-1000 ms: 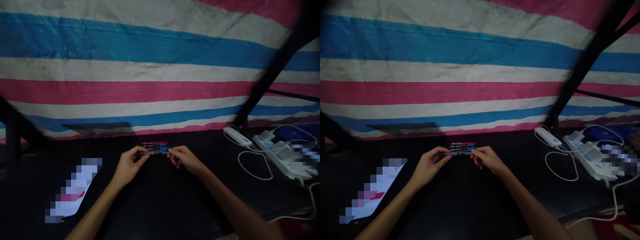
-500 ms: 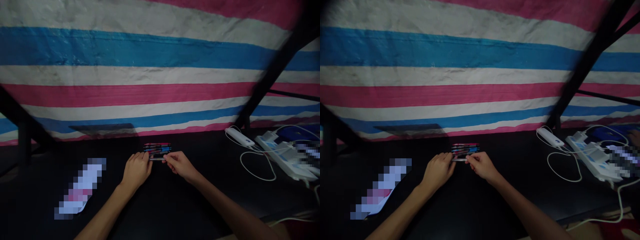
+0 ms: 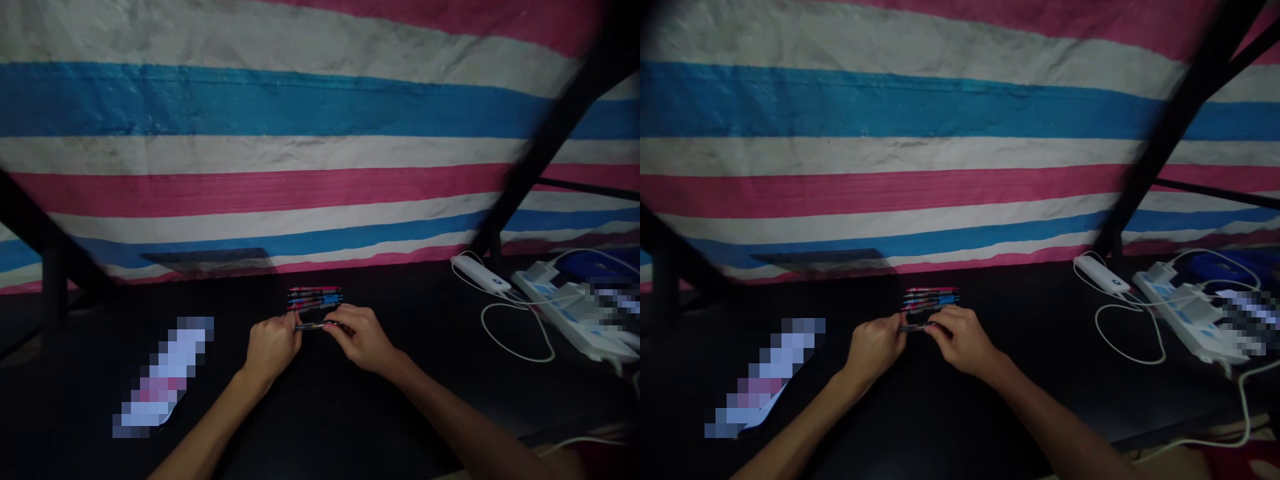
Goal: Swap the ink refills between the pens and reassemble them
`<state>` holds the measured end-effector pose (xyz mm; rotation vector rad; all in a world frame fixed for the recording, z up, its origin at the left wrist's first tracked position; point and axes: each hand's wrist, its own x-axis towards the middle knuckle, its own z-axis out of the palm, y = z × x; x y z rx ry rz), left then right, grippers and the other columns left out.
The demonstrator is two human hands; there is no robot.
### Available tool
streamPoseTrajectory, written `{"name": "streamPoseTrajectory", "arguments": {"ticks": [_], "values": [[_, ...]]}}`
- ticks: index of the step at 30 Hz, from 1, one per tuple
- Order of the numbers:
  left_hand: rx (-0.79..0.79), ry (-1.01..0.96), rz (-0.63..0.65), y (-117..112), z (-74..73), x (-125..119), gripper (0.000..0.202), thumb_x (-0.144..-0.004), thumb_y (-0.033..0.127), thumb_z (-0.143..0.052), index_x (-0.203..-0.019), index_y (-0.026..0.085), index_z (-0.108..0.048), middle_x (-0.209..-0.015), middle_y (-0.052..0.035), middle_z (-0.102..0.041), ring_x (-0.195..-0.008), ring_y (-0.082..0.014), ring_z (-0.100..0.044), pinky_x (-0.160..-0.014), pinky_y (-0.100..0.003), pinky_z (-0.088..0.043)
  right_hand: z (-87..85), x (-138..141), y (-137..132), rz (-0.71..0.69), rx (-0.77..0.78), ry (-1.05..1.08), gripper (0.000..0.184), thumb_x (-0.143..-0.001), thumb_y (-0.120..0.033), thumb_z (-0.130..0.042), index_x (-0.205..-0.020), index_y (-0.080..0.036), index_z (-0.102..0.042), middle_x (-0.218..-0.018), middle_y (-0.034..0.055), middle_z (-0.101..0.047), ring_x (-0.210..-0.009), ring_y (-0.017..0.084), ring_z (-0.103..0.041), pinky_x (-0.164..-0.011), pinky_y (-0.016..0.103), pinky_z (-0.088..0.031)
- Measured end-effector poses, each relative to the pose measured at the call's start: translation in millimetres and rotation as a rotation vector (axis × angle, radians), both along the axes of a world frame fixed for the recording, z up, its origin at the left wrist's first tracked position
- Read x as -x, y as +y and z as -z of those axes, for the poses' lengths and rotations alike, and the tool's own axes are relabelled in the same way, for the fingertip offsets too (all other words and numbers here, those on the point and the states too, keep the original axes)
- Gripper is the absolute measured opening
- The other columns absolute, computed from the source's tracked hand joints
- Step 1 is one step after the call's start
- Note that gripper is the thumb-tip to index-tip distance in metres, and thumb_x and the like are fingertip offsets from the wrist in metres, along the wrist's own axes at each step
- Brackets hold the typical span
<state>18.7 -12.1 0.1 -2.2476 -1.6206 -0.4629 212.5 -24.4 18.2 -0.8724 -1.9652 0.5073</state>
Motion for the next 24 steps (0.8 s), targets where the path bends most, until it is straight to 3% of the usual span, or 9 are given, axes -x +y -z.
{"name": "streamPoseTrajectory", "arguments": {"ticks": [5, 8, 13, 15, 18, 21, 24], "values": [[0.158, -0.069, 0.028, 0.6, -6.4, -0.5, 0.028, -0.085, 0.025, -0.040, -0.077, 0.017, -0.065, -0.069, -0.0071, -0.070, -0.062, -0.0215, -0.065, -0.055, -0.027, -0.039, 2.8, -3.4, 4.7, -0.033, -0.168, 0.011, 0.017, -0.088, -0.025, -0.056, -0.096, -0.015, -0.068, -0.076, 0.0076, -0.063, -0.068, 0.018, -0.055, -0.066, 0.031, -0.045], [0.232, -0.107, 0.050, 1.6, -8.1, -0.4, 0.025, -0.082, 0.025, -0.042, -0.078, 0.018, -0.066, -0.070, -0.0076, -0.070, -0.062, -0.0219, -0.065, -0.057, -0.028, -0.039, 5.3, -8.8, 11.2, -0.099, -0.178, -0.045, 0.021, -0.089, -0.025, -0.055, -0.104, -0.019, -0.068, -0.085, 0.0088, -0.065, -0.077, 0.020, -0.057, -0.073, 0.034, -0.047], [0.339, -0.311, 0.193, 4.8, -1.3, 0.6, 0.023, -0.081, 0.020, -0.044, -0.064, 0.018, -0.060, -0.058, -0.0035, -0.063, -0.056, -0.0170, -0.060, -0.056, -0.026, -0.037, 4.7, -15.3, 14.4, -0.126, -0.169, -0.125, 0.023, -0.089, -0.026, -0.055, -0.107, -0.024, -0.068, -0.088, 0.0086, -0.066, -0.079, 0.021, -0.056, -0.072, 0.036, -0.048], [0.333, -0.391, 0.232, 5.4, 0.0, 1.0, 0.020, -0.083, 0.022, -0.045, -0.070, 0.018, -0.059, -0.061, -0.0020, -0.061, -0.055, -0.0154, -0.057, -0.056, -0.025, -0.037, 4.0, -15.9, 14.3, -0.110, -0.148, -0.089, 0.022, -0.088, -0.027, -0.056, -0.105, -0.024, -0.069, -0.089, 0.0083, -0.066, -0.080, 0.021, -0.057, -0.074, 0.036, -0.048], [0.242, -0.544, 0.267, 5.4, -3.1, 1.7, 0.015, -0.085, 0.030, -0.049, -0.090, 0.019, -0.056, -0.079, -0.0033, -0.062, -0.065, -0.0158, -0.057, -0.062, -0.027, -0.043, 3.0, -17.3, 16.5, 0.003, -0.028, 0.022, 0.020, -0.086, -0.030, -0.058, -0.100, -0.023, -0.070, -0.087, 0.0080, -0.067, -0.079, 0.021, -0.059, -0.074, 0.036, -0.047], [0.127, -0.712, 0.328, 5.3, -9.3, 3.6, 0.021, -0.086, 0.030, -0.051, -0.103, 0.019, -0.052, -0.093, -0.0054, -0.060, -0.077, -0.0169, -0.058, -0.071, -0.030, -0.046, 2.9, -20.9, 22.7, 0.116, 0.227, 0.222, 0.020, -0.082, -0.034, -0.063, -0.093, -0.019, -0.070, -0.076, 0.0066, -0.065, -0.068, 0.019, -0.059, -0.064, 0.032, -0.047], [0.060, -0.792, 0.379, 5.8, -13.4, 6.3, 0.019, -0.088, 0.025, -0.048, -0.105, 0.019, -0.055, -0.095, -0.0054, -0.059, -0.084, -0.0171, -0.057, -0.074, -0.029, -0.046, 3.0, -25.3, 28.9, 0.044, 0.512, 0.403, 0.023, -0.078, -0.037, -0.065, -0.085, -0.015, -0.068, -0.063, 0.0024, -0.060, -0.054, 0.014, -0.054, -0.053, 0.028, -0.043]]}}
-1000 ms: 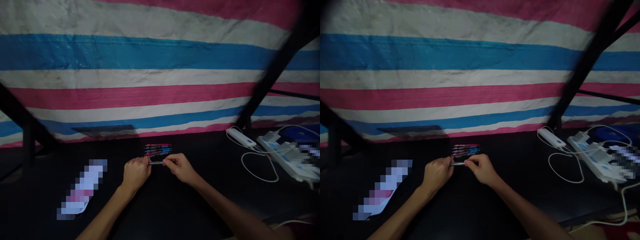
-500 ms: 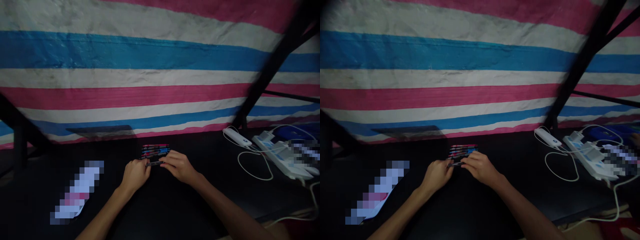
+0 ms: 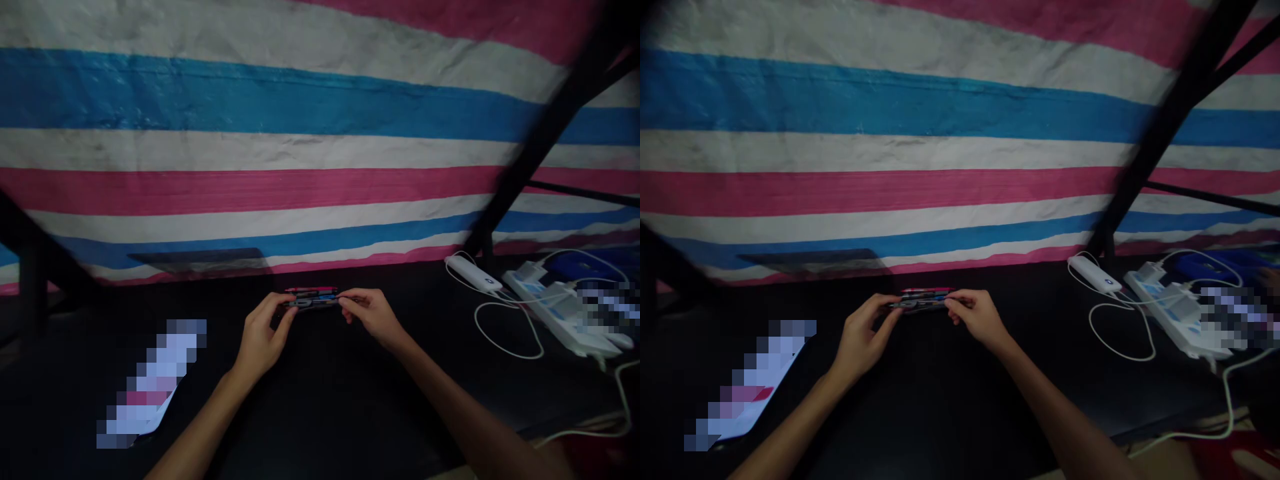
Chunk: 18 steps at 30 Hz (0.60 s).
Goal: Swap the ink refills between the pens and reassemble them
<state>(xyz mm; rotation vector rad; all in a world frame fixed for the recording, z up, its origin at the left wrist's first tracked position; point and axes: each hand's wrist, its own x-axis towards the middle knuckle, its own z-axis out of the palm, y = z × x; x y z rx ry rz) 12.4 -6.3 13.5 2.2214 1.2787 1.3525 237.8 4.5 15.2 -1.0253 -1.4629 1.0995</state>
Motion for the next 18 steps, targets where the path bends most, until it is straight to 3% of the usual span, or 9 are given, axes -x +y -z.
{"name": "streamPoseTrajectory", "arguments": {"ticks": [4, 8, 13, 16, 18], "values": [[-0.065, 0.046, 0.026, 1.5, 0.3, 3.5, 0.014, -0.090, 0.021, -0.046, -0.100, 0.018, -0.056, -0.090, -0.0052, -0.057, -0.083, -0.0168, -0.055, -0.073, -0.029, -0.044, -0.4, -3.7, 1.6, -0.198, 0.240, 0.175, 0.030, -0.075, -0.039, -0.067, -0.063, -0.014, -0.057, -0.054, -0.0024, -0.048, -0.046, 0.008, -0.042, -0.046, 0.023, -0.033], [-0.207, 0.233, 0.035, 2.5, 2.8, 6.2, 0.014, -0.090, 0.018, -0.042, -0.094, 0.018, -0.055, -0.080, -0.0052, -0.053, -0.075, -0.0180, -0.049, -0.068, -0.031, -0.042, -1.0, -4.5, -0.9, -0.290, 0.345, 0.268, 0.035, -0.072, -0.038, -0.070, -0.057, -0.014, -0.049, -0.051, -0.0049, -0.039, -0.045, 0.006, -0.031, -0.043, 0.022, -0.021], [-0.227, 0.339, -0.007, -0.5, 4.4, 4.7, 0.021, -0.090, 0.018, -0.039, -0.074, 0.018, -0.053, -0.068, -0.0041, -0.048, -0.067, -0.0179, -0.044, -0.064, -0.031, -0.039, -2.0, -4.8, 0.1, -0.214, 0.237, 0.182, 0.026, -0.072, -0.037, -0.071, -0.067, -0.013, -0.062, -0.052, -0.0036, -0.045, -0.046, 0.007, -0.036, -0.046, 0.023, -0.025], [-0.077, 0.221, 0.039, -1.1, 3.8, 1.2, 0.026, -0.092, 0.021, -0.037, -0.071, 0.018, -0.053, -0.068, -0.0032, -0.050, -0.067, -0.0164, -0.048, -0.065, -0.029, -0.040, -3.3, -6.0, 2.1, -0.093, 0.127, 0.130, 0.023, -0.071, -0.035, -0.071, -0.082, -0.014, -0.069, -0.055, -0.0025, -0.051, -0.049, 0.008, -0.042, -0.049, 0.024, -0.032], [0.036, 0.088, 0.048, 0.4, 3.4, -0.3, 0.023, -0.091, 0.025, -0.040, -0.077, 0.018, -0.056, -0.073, -0.0031, -0.055, -0.069, -0.0158, -0.053, -0.067, -0.028, -0.042, -4.0, -6.5, 2.5, -0.085, 0.101, 0.132, 0.024, -0.071, -0.033, -0.071, -0.087, -0.016, -0.070, -0.061, -0.0013, -0.055, -0.053, 0.009, -0.047, -0.052, 0.024, -0.037]]}}
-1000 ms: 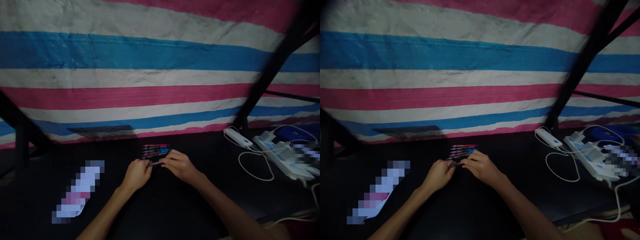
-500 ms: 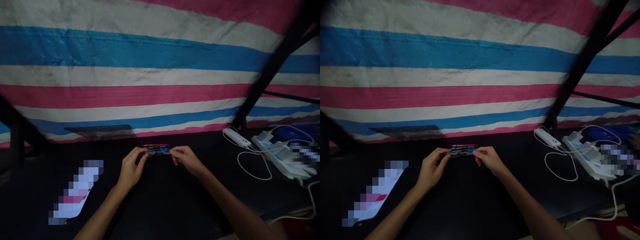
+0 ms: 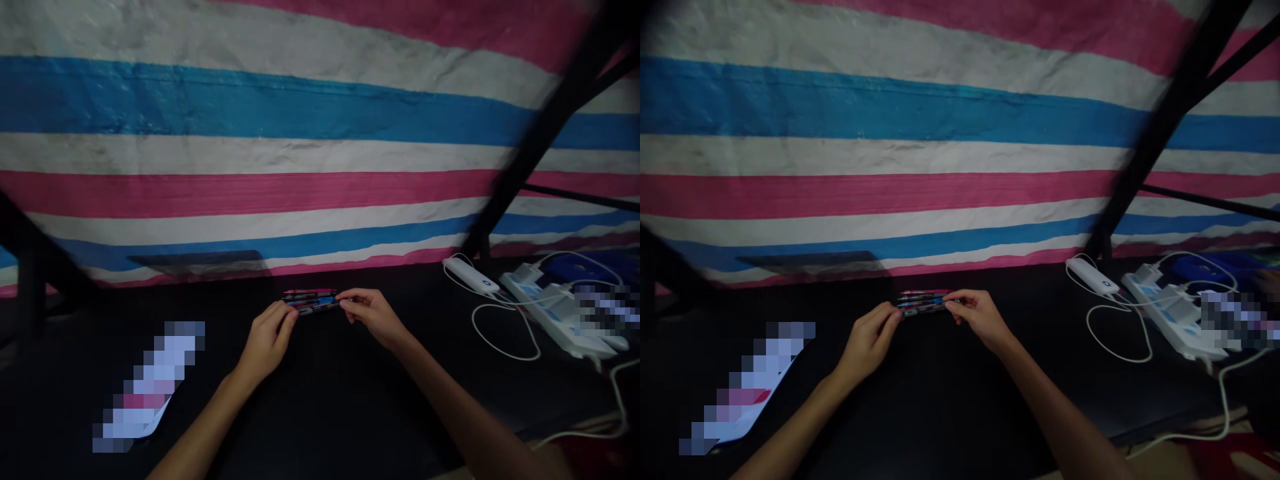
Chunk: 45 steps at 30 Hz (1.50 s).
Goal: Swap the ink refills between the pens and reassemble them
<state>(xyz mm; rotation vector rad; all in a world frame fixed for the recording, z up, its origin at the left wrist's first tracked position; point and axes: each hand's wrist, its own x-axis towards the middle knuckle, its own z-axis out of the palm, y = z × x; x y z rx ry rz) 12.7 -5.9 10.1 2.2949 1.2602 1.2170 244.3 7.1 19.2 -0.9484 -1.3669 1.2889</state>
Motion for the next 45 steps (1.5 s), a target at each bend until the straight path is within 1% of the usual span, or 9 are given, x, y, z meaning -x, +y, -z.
{"name": "streamPoseTrajectory", "arguments": {"ticks": [6, 11, 14, 18, 25, 30, 35, 40, 45], "values": [[0.270, -0.456, -0.024, 8.3, 1.8, 2.6, 0.022, -0.081, 0.033, -0.059, -0.097, 0.018, -0.060, -0.080, -0.0020, -0.065, -0.074, -0.0161, -0.062, -0.070, -0.027, -0.048, 2.2, 4.5, -1.8, -0.058, 0.089, 0.081, 0.026, -0.075, -0.035, -0.068, -0.089, -0.014, -0.068, -0.071, 0.0031, -0.059, -0.061, 0.012, -0.054, -0.057, 0.026, -0.044], [0.391, -0.583, 0.028, 9.7, 1.8, 2.8, 0.027, -0.076, 0.034, -0.065, -0.095, 0.015, -0.063, -0.077, -0.0042, -0.069, -0.074, -0.0178, -0.066, -0.074, -0.032, -0.050, 2.3, 4.8, -1.5, 0.023, -0.022, 0.052, 0.031, -0.065, -0.029, -0.076, -0.092, -0.017, -0.067, -0.081, 0.0032, -0.059, -0.068, 0.013, -0.055, -0.059, 0.026, -0.046], [0.407, -0.615, 0.022, 8.8, 2.4, 0.9, 0.028, -0.075, 0.035, -0.067, -0.093, 0.014, -0.064, -0.075, -0.0046, -0.070, -0.072, -0.0180, -0.066, -0.073, -0.033, -0.051, 4.0, 3.2, 0.8, 0.049, 0.007, -0.007, 0.035, -0.067, -0.035, -0.075, -0.095, -0.017, -0.066, -0.090, 0.0062, -0.061, -0.071, 0.014, -0.056, -0.055, 0.023, -0.046], [0.418, -0.635, 0.035, 8.5, 3.2, -0.1, 0.025, -0.075, 0.033, -0.067, -0.092, 0.014, -0.064, -0.075, -0.0042, -0.069, -0.072, -0.0177, -0.066, -0.074, -0.033, -0.051, 8.5, 2.5, 4.0, 0.050, 0.165, -0.151, 0.046, -0.081, -0.053, -0.055, -0.072, -0.010, -0.066, -0.061, 0.0053, -0.057, -0.051, 0.010, -0.050, -0.044, 0.021, -0.039], [0.426, -0.666, 0.052, 10.4, 4.4, 1.2, 0.022, -0.076, 0.028, -0.067, -0.092, 0.014, -0.063, -0.075, -0.0038, -0.068, -0.072, -0.0166, -0.065, -0.075, -0.032, -0.050, 3.1, 0.3, 1.2, 0.033, 0.031, -0.026, 0.033, -0.069, -0.035, -0.074, -0.096, -0.019, -0.063, -0.088, 0.0044, -0.059, -0.066, 0.012, -0.055, -0.048, 0.021, -0.043], [0.433, -0.669, 0.050, 9.8, 4.9, 0.2, 0.020, -0.075, 0.028, -0.067, -0.089, 0.014, -0.063, -0.073, -0.0030, -0.068, -0.072, -0.0162, -0.065, -0.075, -0.031, -0.050, 6.3, 1.7, 2.4, -0.004, 0.183, -0.143, 0.039, -0.081, -0.048, -0.058, -0.071, -0.011, -0.063, -0.058, 0.0027, -0.054, -0.049, 0.010, -0.048, -0.042, 0.020, -0.036], [0.430, -0.658, 0.052, 10.0, 6.3, 0.9, 0.020, -0.075, 0.028, -0.067, -0.089, 0.014, -0.062, -0.073, -0.0033, -0.068, -0.072, -0.0161, -0.065, -0.074, -0.030, -0.049, 2.5, 1.2, 0.7, 0.000, 0.126, 0.009, 0.034, -0.069, -0.035, -0.074, -0.096, -0.019, -0.062, -0.082, 0.0029, -0.059, -0.063, 0.012, -0.055, -0.046, 0.020, -0.040], [0.441, -0.650, 0.066, 10.5, 8.1, 0.9, 0.018, -0.076, 0.027, -0.066, -0.089, 0.015, -0.062, -0.074, -0.0035, -0.069, -0.074, -0.0162, -0.066, -0.075, -0.030, -0.049, 4.7, 1.4, 1.5, -0.010, 0.182, -0.067, 0.032, -0.077, -0.046, -0.063, -0.074, -0.013, -0.063, -0.063, 0.0031, -0.057, -0.053, 0.010, -0.051, -0.044, 0.021, -0.038], [0.438, -0.681, 0.068, 11.9, 9.2, 1.5, 0.018, -0.075, 0.027, -0.067, -0.088, 0.015, -0.063, -0.075, -0.0029, -0.069, -0.072, -0.0152, -0.065, -0.074, -0.028, -0.049, 5.5, 3.2, 1.0, 0.009, 0.053, 0.026, 0.031, -0.064, -0.028, -0.077, -0.091, -0.020, -0.065, -0.081, 0.0020, -0.058, -0.062, 0.012, -0.053, -0.046, 0.021, -0.041]]}}
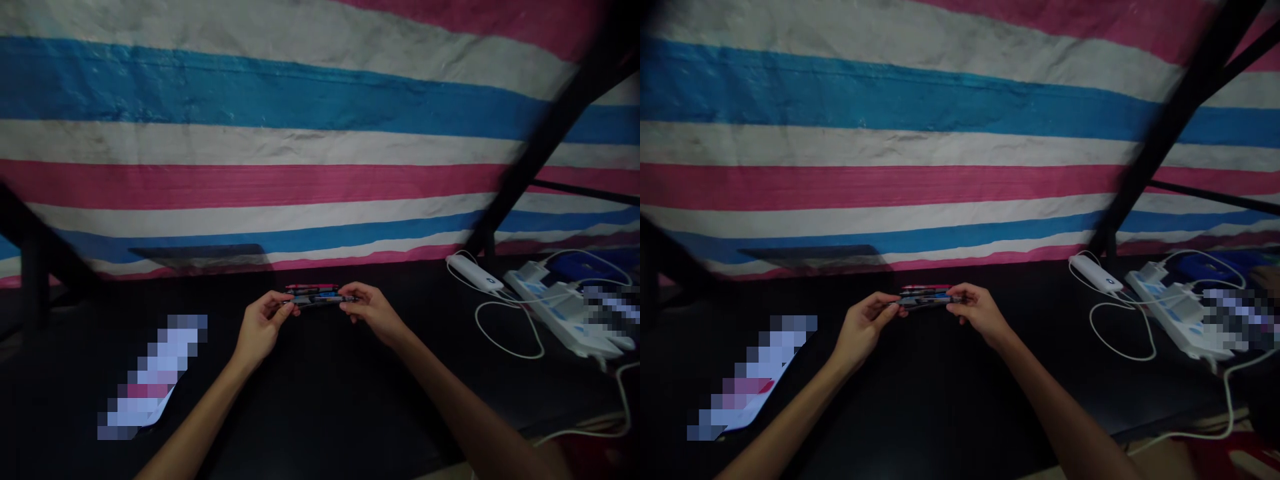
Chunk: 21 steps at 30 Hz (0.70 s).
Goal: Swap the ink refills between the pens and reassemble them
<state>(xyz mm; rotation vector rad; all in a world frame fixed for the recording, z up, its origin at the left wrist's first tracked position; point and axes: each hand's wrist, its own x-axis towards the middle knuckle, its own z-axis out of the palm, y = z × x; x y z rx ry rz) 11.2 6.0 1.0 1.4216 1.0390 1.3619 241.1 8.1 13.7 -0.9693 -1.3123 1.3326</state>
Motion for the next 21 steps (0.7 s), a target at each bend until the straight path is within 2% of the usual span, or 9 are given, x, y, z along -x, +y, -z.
{"name": "streamPoseTrajectory", "arguments": {"ticks": [2, 5, 7, 10, 12, 16, 21], "values": [[-0.001, -0.006, 0.007, 0.3, 0.8, 0.2, 0.018, -0.076, 0.027, -0.067, -0.088, 0.015, -0.062, -0.075, -0.0024, -0.068, -0.073, -0.0146, -0.065, -0.074, -0.027, -0.048, 0.3, 1.1, 0.0, -0.003, 0.056, -0.016, 0.029, -0.069, -0.033, -0.073, -0.093, -0.019, -0.065, -0.080, 0.0030, -0.059, -0.060, 0.011, -0.053, -0.044, 0.020, -0.039], [0.010, -0.007, 0.017, 0.2, 1.8, -0.1, 0.018, -0.076, 0.027, -0.067, -0.089, 0.015, -0.062, -0.075, -0.0021, -0.068, -0.073, -0.0141, -0.065, -0.075, -0.027, -0.048, 2.0, 2.4, 0.7, 0.016, 0.101, -0.044, 0.026, -0.074, -0.038, -0.068, -0.086, -0.015, -0.066, -0.070, 0.0036, -0.059, -0.055, 0.011, -0.051, -0.043, 0.021, -0.038], [0.020, -0.009, 0.021, -0.1, 1.9, -0.7, 0.018, -0.076, 0.028, -0.067, -0.088, 0.015, -0.062, -0.074, -0.0020, -0.068, -0.073, -0.0140, -0.065, -0.075, -0.027, -0.048, 3.2, 2.6, 1.3, 0.048, 0.045, -0.032, 0.023, -0.071, -0.034, -0.071, -0.083, -0.015, -0.067, -0.068, 0.0027, -0.058, -0.054, 0.010, -0.051, -0.046, 0.022, -0.040], [0.028, -0.029, 0.020, -0.6, 1.2, -2.3, 0.019, -0.075, 0.027, -0.068, -0.088, 0.015, -0.062, -0.075, -0.0020, -0.068, -0.073, -0.0135, -0.065, -0.075, -0.026, -0.048, 5.2, 1.8, 2.3, 0.080, -0.045, 0.024, 0.026, -0.066, -0.027, -0.075, -0.088, -0.017, -0.067, -0.077, 0.0019, -0.059, -0.057, 0.010, -0.052, -0.048, 0.023, -0.042], [0.034, -0.050, 0.015, -1.0, 0.6, -3.5, 0.020, -0.074, 0.027, -0.069, -0.088, 0.015, -0.062, -0.076, -0.0020, -0.068, -0.072, -0.0132, -0.065, -0.074, -0.026, -0.048, 7.2, 1.4, 3.3, 0.095, -0.086, 0.051, 0.027, -0.065, -0.025, -0.076, -0.089, -0.018, -0.066, -0.081, 0.0021, -0.059, -0.059, 0.010, -0.053, -0.050, 0.023, -0.043], [0.050, -0.081, 0.012, -1.3, 0.1, -4.0, 0.021, -0.074, 0.027, -0.070, -0.088, 0.014, -0.062, -0.076, -0.0022, -0.068, -0.071, -0.0137, -0.065, -0.073, -0.026, -0.048, 10.7, 1.7, 5.4, 0.139, -0.153, 0.072, 0.022, -0.065, -0.021, -0.075, -0.085, -0.019, -0.067, -0.078, 0.0014, -0.061, -0.061, 0.012, -0.054, -0.057, 0.026, -0.044], [0.058, -0.119, 0.011, -0.5, -0.6, -1.5, 0.021, -0.074, 0.028, -0.069, -0.089, 0.014, -0.063, -0.074, -0.0022, -0.067, -0.069, -0.0135, -0.064, -0.070, -0.026, -0.048, 8.0, 1.5, 6.5, 0.170, -0.206, 0.143, 0.021, -0.064, -0.018, -0.075, -0.084, -0.019, -0.067, -0.087, 0.0032, -0.063, -0.068, 0.013, -0.055, -0.061, 0.027, -0.047]]}}
